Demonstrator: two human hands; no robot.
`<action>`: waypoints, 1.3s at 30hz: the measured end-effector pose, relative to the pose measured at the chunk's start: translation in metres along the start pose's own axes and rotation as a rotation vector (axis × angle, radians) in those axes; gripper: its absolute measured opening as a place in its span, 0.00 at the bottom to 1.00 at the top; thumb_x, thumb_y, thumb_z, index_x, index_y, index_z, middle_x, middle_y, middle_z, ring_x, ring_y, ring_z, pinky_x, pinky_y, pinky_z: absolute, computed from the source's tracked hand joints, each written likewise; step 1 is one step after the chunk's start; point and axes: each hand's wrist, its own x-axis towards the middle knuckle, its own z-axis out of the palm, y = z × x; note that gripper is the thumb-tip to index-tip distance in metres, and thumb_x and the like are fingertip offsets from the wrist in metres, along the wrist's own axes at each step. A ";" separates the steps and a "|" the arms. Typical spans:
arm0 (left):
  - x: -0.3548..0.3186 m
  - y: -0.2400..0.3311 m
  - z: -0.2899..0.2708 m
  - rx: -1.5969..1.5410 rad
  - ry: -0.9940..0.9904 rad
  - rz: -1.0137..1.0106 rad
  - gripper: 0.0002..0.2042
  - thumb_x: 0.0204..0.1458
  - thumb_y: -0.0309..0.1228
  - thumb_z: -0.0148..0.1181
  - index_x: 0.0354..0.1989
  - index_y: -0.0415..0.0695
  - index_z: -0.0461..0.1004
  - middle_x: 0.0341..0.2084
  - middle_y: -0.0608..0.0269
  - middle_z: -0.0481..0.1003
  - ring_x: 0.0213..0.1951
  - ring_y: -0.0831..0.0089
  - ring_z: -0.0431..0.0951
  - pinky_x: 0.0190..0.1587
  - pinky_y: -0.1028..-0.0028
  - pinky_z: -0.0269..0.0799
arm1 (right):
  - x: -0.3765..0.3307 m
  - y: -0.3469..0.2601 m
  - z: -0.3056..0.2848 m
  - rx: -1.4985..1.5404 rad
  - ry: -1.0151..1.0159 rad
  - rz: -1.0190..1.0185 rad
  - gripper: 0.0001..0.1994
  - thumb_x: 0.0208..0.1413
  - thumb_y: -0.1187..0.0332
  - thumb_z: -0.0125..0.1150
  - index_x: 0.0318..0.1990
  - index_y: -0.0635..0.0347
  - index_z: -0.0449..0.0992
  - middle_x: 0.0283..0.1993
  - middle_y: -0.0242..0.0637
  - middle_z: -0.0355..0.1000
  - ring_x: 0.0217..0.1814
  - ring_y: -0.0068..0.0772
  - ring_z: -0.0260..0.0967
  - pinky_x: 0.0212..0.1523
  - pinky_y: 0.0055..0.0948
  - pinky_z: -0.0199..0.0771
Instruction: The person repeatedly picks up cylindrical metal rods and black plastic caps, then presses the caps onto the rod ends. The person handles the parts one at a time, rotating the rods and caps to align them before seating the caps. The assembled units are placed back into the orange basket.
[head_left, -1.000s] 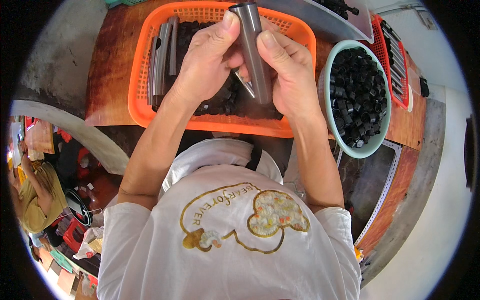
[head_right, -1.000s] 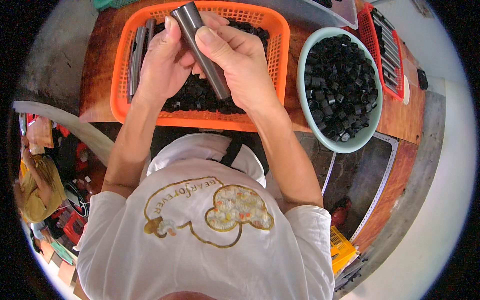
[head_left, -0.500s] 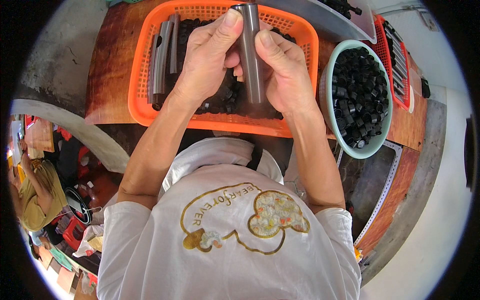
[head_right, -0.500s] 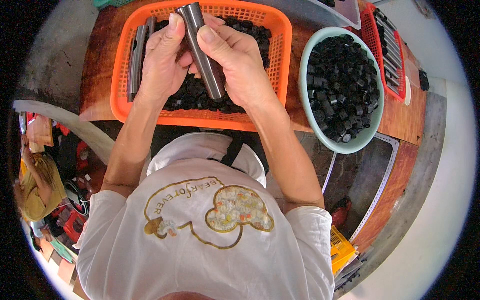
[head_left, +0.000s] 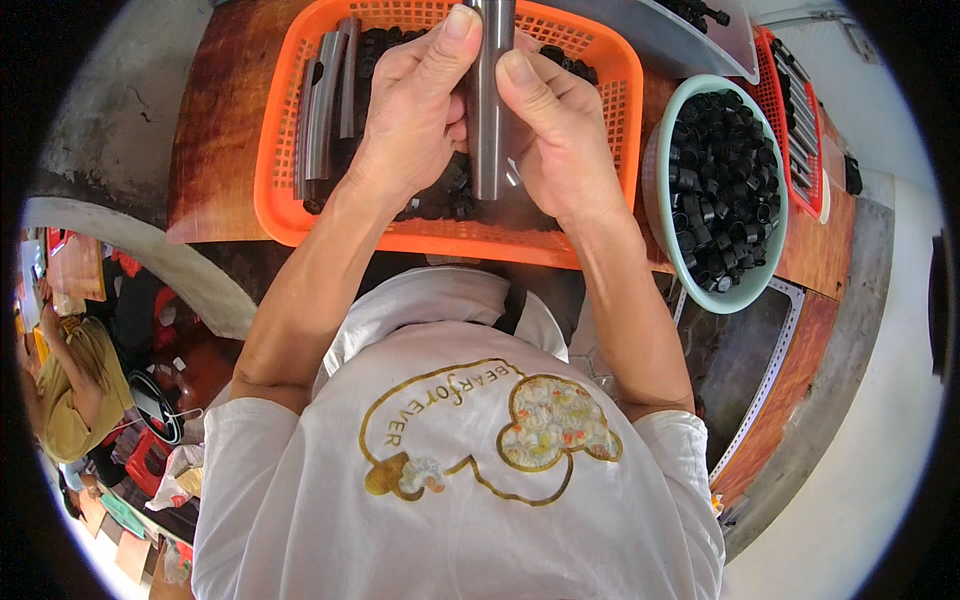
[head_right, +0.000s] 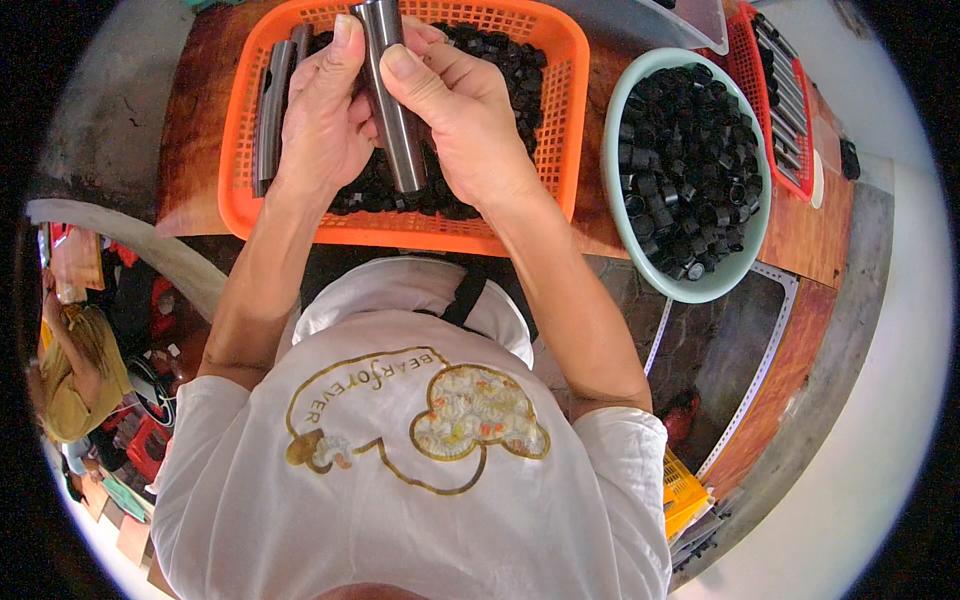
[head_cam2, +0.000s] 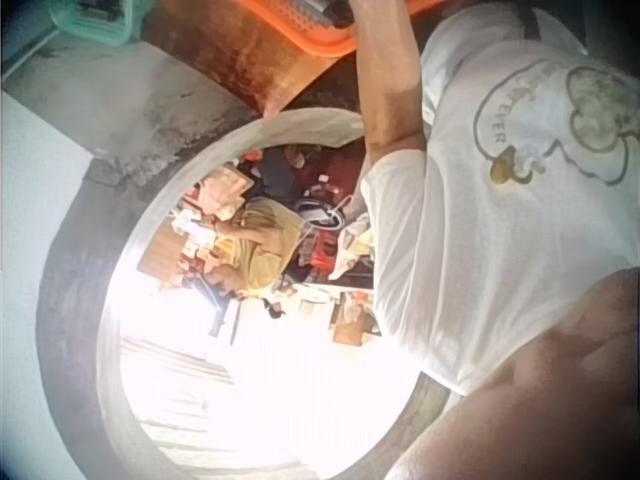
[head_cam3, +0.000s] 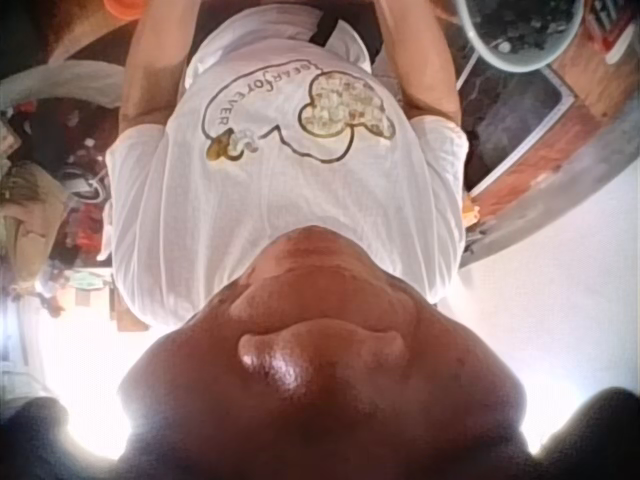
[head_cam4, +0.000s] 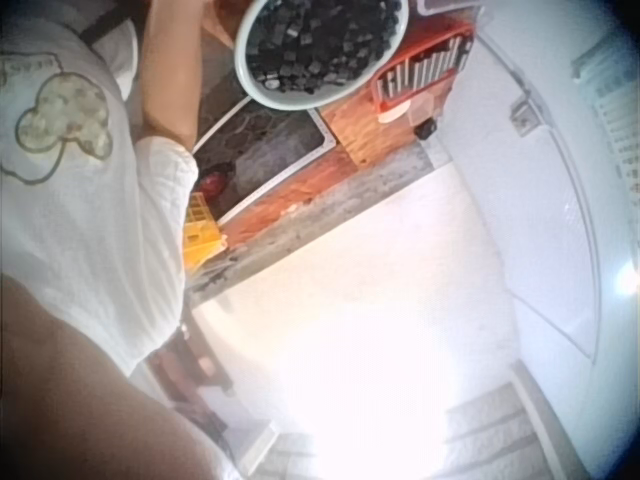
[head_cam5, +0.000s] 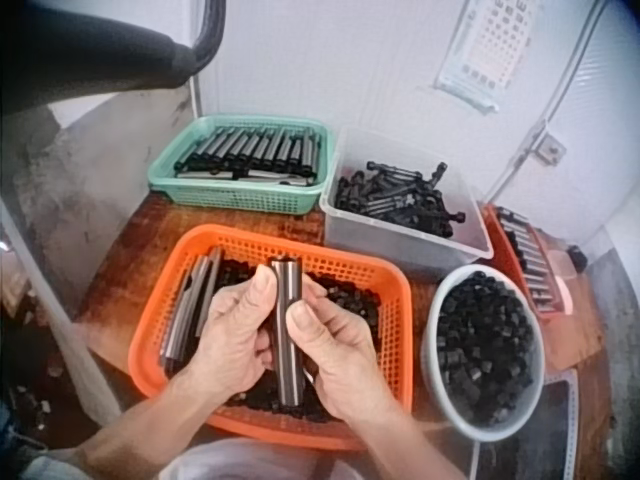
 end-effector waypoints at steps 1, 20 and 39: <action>-0.001 -0.001 0.001 -0.009 0.048 0.005 0.24 0.68 0.52 0.53 0.45 0.40 0.80 0.28 0.67 0.79 0.20 0.84 0.72 0.19 0.84 0.64 | 0.000 0.002 0.002 -0.013 0.011 -0.020 0.22 0.67 0.53 0.62 0.55 0.65 0.77 0.41 0.40 0.79 0.39 0.33 0.80 0.43 0.34 0.86; 0.006 0.006 -0.007 -0.036 -0.170 -0.090 0.24 0.69 0.49 0.51 0.43 0.36 0.80 0.18 0.67 0.75 0.11 0.84 0.63 0.13 0.83 0.60 | -0.004 -0.006 -0.019 0.077 -0.102 0.140 0.27 0.69 0.44 0.52 0.54 0.62 0.74 0.38 0.41 0.79 0.35 0.32 0.77 0.39 0.33 0.81; 0.006 -0.003 0.006 -0.081 0.108 0.090 0.19 0.68 0.47 0.55 0.39 0.42 0.80 0.20 0.72 0.73 0.17 0.84 0.66 0.20 0.80 0.61 | 0.004 -0.022 -0.007 -0.314 0.043 0.071 0.21 0.71 0.52 0.54 0.45 0.65 0.79 0.35 0.39 0.80 0.36 0.32 0.80 0.36 0.30 0.82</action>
